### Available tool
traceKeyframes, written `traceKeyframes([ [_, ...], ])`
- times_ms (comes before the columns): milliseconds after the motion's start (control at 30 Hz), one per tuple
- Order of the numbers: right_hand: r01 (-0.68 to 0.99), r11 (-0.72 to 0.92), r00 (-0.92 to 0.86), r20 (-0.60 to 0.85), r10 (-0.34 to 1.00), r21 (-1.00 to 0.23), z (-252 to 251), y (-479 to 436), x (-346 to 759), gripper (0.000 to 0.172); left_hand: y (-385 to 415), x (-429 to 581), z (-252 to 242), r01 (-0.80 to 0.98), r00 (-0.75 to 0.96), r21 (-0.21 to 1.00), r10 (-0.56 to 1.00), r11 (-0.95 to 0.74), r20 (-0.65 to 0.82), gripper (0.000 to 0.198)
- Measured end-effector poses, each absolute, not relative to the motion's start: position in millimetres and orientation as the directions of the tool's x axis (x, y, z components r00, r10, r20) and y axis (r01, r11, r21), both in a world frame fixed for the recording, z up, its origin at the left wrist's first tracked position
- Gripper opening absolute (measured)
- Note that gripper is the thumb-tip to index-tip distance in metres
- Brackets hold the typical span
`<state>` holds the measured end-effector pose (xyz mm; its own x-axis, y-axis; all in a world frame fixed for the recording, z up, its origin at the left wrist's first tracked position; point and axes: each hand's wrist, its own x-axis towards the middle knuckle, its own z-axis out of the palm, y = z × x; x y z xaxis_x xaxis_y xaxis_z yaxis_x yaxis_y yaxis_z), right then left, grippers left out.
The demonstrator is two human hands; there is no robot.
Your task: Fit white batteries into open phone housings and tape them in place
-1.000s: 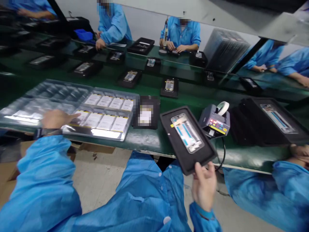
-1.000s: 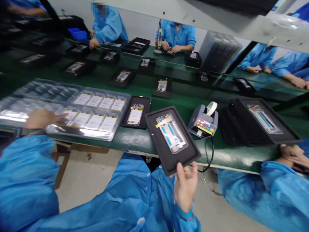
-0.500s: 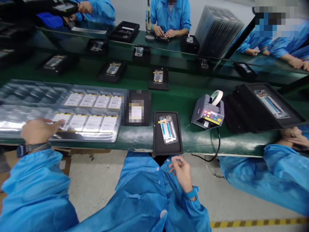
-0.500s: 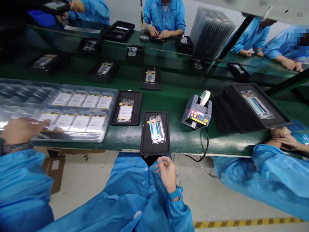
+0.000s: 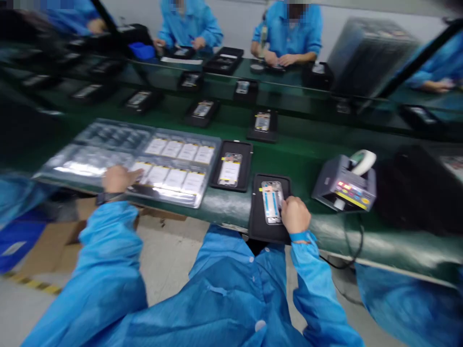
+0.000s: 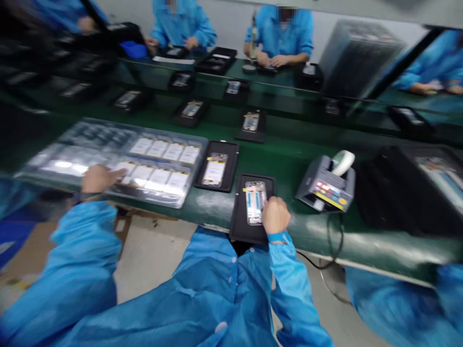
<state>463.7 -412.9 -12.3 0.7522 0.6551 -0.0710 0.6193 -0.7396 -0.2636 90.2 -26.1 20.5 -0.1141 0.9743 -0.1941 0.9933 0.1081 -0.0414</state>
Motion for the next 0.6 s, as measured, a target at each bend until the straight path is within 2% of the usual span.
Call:
traceKeyframes([
  [200,0.624,-0.78,0.762,-0.181,0.621,-0.047,-8.9,-407.7,458.5,0.028,-19.9,79.9,4.1,0.99,-0.115,0.071,0.988,0.123,-0.106,0.065],
  [367,0.528,-0.848,0.826,-0.211,0.523,-0.033,0.0,-402.5,456.9,0.033,-3.9,73.7,-10.4,0.984,-0.121,0.12,0.987,0.133,-0.107,0.071],
  [467,0.474,-0.868,0.844,-0.207,0.495,-0.147,-6.6,-406.3,470.2,0.031,6.8,71.5,-13.5,0.981,-0.127,0.135,0.985,0.142,-0.117,0.074],
  [600,0.406,-0.759,0.801,-0.201,0.564,-0.509,-27.4,-419.0,496.1,0.033,16.3,67.3,-16.2,0.984,-0.091,0.142,0.99,0.106,-0.113,0.068],
])
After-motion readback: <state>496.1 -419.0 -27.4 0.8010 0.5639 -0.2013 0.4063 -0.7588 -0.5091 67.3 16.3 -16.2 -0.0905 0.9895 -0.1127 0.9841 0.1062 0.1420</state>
